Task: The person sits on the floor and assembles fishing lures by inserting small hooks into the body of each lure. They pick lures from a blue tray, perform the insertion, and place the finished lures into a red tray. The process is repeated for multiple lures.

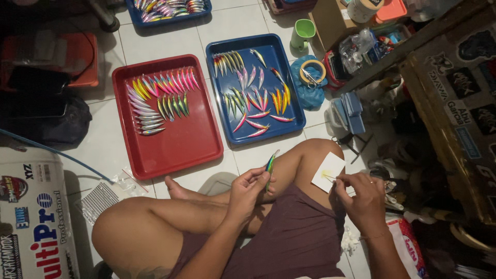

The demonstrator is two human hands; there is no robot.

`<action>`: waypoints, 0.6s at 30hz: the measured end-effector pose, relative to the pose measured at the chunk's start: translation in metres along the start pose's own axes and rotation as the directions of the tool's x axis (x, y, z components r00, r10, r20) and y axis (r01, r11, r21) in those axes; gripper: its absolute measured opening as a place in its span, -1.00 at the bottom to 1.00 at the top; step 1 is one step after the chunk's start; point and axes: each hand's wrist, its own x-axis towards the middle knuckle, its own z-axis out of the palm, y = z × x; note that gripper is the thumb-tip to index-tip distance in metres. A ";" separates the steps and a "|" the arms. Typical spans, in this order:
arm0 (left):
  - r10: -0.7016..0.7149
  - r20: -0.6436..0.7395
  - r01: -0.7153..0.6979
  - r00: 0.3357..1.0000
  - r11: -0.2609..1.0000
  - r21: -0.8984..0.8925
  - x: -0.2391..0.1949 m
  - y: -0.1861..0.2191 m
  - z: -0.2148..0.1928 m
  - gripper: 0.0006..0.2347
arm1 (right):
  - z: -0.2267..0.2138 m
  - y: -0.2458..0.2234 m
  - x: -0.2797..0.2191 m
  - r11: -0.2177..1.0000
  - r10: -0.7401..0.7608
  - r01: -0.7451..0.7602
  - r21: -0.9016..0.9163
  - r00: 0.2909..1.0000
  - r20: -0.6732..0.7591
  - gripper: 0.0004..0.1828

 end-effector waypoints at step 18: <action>-0.038 0.003 0.038 0.999 0.999 -0.019 0.000 -0.001 -0.002 -0.77 | -0.001 0.008 0.004 0.979 0.130 -0.131 0.156 0.991 0.017 -0.89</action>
